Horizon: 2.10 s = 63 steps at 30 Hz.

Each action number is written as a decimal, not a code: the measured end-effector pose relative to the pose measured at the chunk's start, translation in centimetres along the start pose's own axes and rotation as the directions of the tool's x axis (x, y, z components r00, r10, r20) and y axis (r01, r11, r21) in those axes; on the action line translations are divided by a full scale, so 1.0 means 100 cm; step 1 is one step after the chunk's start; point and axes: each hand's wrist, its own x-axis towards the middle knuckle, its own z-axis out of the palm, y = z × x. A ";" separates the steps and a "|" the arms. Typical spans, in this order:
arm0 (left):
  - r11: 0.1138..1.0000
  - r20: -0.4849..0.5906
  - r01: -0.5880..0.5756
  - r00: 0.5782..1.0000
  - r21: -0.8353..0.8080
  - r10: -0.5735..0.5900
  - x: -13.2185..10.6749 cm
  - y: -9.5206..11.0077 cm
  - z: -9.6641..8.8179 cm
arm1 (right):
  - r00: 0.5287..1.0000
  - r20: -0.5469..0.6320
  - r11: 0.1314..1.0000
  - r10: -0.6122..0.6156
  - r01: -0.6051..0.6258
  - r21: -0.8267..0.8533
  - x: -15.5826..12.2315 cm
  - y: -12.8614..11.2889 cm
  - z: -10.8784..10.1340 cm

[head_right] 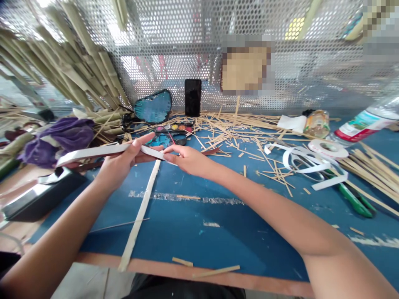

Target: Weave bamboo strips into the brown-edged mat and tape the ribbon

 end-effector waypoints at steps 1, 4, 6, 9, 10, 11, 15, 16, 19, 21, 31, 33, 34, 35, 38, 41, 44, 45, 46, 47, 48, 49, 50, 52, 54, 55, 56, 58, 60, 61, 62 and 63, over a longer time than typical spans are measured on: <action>1.000 -0.019 0.018 1.000 0.004 -0.018 0.001 0.000 -0.001 | 0.999 -0.029 0.999 -0.029 0.028 -0.021 0.000 0.001 0.001; 0.992 -0.103 0.113 0.989 0.051 -0.107 0.006 -0.002 -0.004 | 0.990 -0.133 0.995 -0.053 0.041 -0.088 -0.003 0.003 0.007; 0.975 -0.161 0.200 0.970 0.099 -0.182 0.009 -0.002 -0.007 | 0.978 -0.207 0.985 0.004 -0.040 -0.169 -0.007 0.000 0.010; 0.944 -0.165 0.304 0.945 0.132 -0.281 0.010 0.000 -0.009 | 0.962 -0.267 0.963 0.059 -0.126 -0.240 -0.012 -0.009 0.012; 0.938 -0.148 0.322 0.942 0.131 -0.303 0.009 0.001 -0.009 | 0.963 -0.263 0.966 0.055 -0.118 -0.231 -0.013 -0.011 0.012; 0.934 -0.132 0.335 0.939 0.127 -0.318 0.008 0.002 -0.009 | 0.969 -0.244 0.972 0.043 -0.097 -0.213 -0.013 -0.013 0.012; 0.929 -0.122 0.349 0.934 0.123 -0.335 0.005 0.004 -0.006 | 0.987 -0.163 0.982 0.011 -0.041 -0.182 -0.013 -0.013 0.014; 0.930 -0.124 0.348 0.935 0.123 -0.333 0.005 0.004 -0.005 | 0.987 -0.159 0.981 0.019 -0.049 -0.189 -0.013 -0.012 0.016; 0.932 -0.126 0.342 0.936 0.121 -0.328 0.005 0.005 -0.004 | 0.984 -0.172 0.977 0.039 -0.074 -0.199 -0.012 -0.006 0.022; 0.934 -0.120 0.337 0.939 0.119 -0.323 0.005 0.005 -0.004 | 0.984 -0.176 0.977 0.038 -0.074 -0.201 -0.012 -0.004 0.024; 0.952 0.010 0.307 0.952 -0.009 -0.307 0.003 0.004 -0.007 | 0.985 -0.173 0.944 0.018 -0.074 -0.323 -0.014 -0.009 0.020; 0.960 0.026 0.278 0.960 -0.025 -0.278 0.004 0.005 -0.008 | 0.988 -0.153 0.962 -0.011 -0.031 -0.271 -0.011 -0.006 0.016; 0.964 0.030 0.265 0.964 -0.030 -0.264 0.004 0.005 -0.009 | 0.990 -0.139 0.974 -0.032 -0.001 -0.228 -0.010 -0.004 0.014; 0.968 0.032 0.248 0.969 -0.036 -0.247 0.004 0.006 -0.010 | 0.992 -0.117 0.984 -0.053 0.032 -0.177 -0.009 -0.003 0.013; 0.987 0.045 0.154 0.987 -0.052 -0.152 0.003 0.009 -0.013 | 0.997 -0.008 0.997 -0.081 0.080 -0.019 -0.008 -0.004 0.009; 0.997 0.080 0.012 0.997 -0.082 -0.005 0.001 0.011 -0.017 | 0.997 0.039 0.994 -0.070 0.067 0.089 -0.009 -0.007 0.006; 0.985 0.115 -0.114 0.985 -0.131 0.129 -0.002 0.014 -0.023 | 0.994 0.024 0.979 -0.105 0.099 0.178 -0.010 -0.006 0.004; 0.979 0.131 -0.143 0.978 -0.147 0.163 -0.003 0.015 -0.025 | 0.992 0.015 0.973 -0.122 0.116 0.202 -0.010 -0.005 0.004; 0.973 0.151 -0.167 0.970 -0.161 0.191 -0.004 0.015 -0.027 | 0.990 0.006 0.965 -0.141 0.136 0.224 -0.010 -0.003 0.005; 0.968 0.176 -0.183 0.961 -0.173 0.213 -0.004 0.016 -0.030 | 0.987 -0.003 0.957 -0.160 0.156 0.245 -0.010 -0.002 0.005; 0.964 0.199 -0.193 0.953 -0.181 0.228 -0.005 0.016 -0.031 | 0.984 -0.011 0.948 -0.179 0.175 0.264 -0.009 -0.002 0.006; 0.962 0.218 -0.199 0.946 -0.186 0.238 -0.005 0.016 -0.033 | 0.981 -0.019 0.940 -0.195 0.192 0.281 -0.009 -0.002 0.006; 0.961 0.230 -0.203 0.942 -0.188 0.244 -0.005 0.016 -0.034 | 0.978 -0.028 0.933 -0.206 0.205 0.296 -0.009 -0.002 0.006; 0.961 0.230 -0.205 0.942 -0.186 0.245 -0.006 0.016 -0.034 | 0.976 -0.048 0.926 -0.211 0.215 0.311 -0.009 -0.004 0.006; 0.961 0.215 -0.207 0.945 -0.186 0.245 -0.006 0.015 -0.033 | 0.976 -0.070 0.930 -0.208 0.219 0.297 -0.010 -0.007 0.005; 0.962 0.206 -0.205 0.948 -0.182 0.241 -0.006 0.015 -0.032 | 0.975 -0.083 0.935 -0.208 0.223 0.274 -0.011 -0.008 0.004; 0.964 0.195 -0.199 0.953 -0.176 0.232 -0.006 0.015 -0.032 | 0.973 -0.096 0.942 -0.212 0.230 0.245 -0.012 -0.010 0.003; 0.969 0.165 -0.188 0.963 -0.158 0.214 -0.006 0.016 -0.031 | 0.967 -0.120 0.953 -0.227 0.246 0.179 -0.014 -0.013 0.002; 0.977 0.121 -0.171 0.975 -0.130 0.187 -0.006 0.018 -0.032 | 0.960 -0.144 0.958 -0.242 0.260 0.122 -0.017 -0.016 0.002; 0.978 0.105 -0.168 0.978 -0.121 0.181 -0.006 0.018 -0.032 | 0.955 -0.161 0.959 -0.247 0.265 0.099 -0.018 -0.018 0.002; 0.978 0.102 -0.170 0.978 -0.121 0.183 -0.006 0.018 -0.032 | 0.950 -0.184 0.960 -0.253 0.271 0.077 -0.019 -0.019 0.003; 0.976 0.121 -0.174 0.974 -0.131 0.190 -0.005 0.018 -0.031 | 0.942 -0.210 0.960 -0.261 0.277 0.050 -0.021 -0.020 0.004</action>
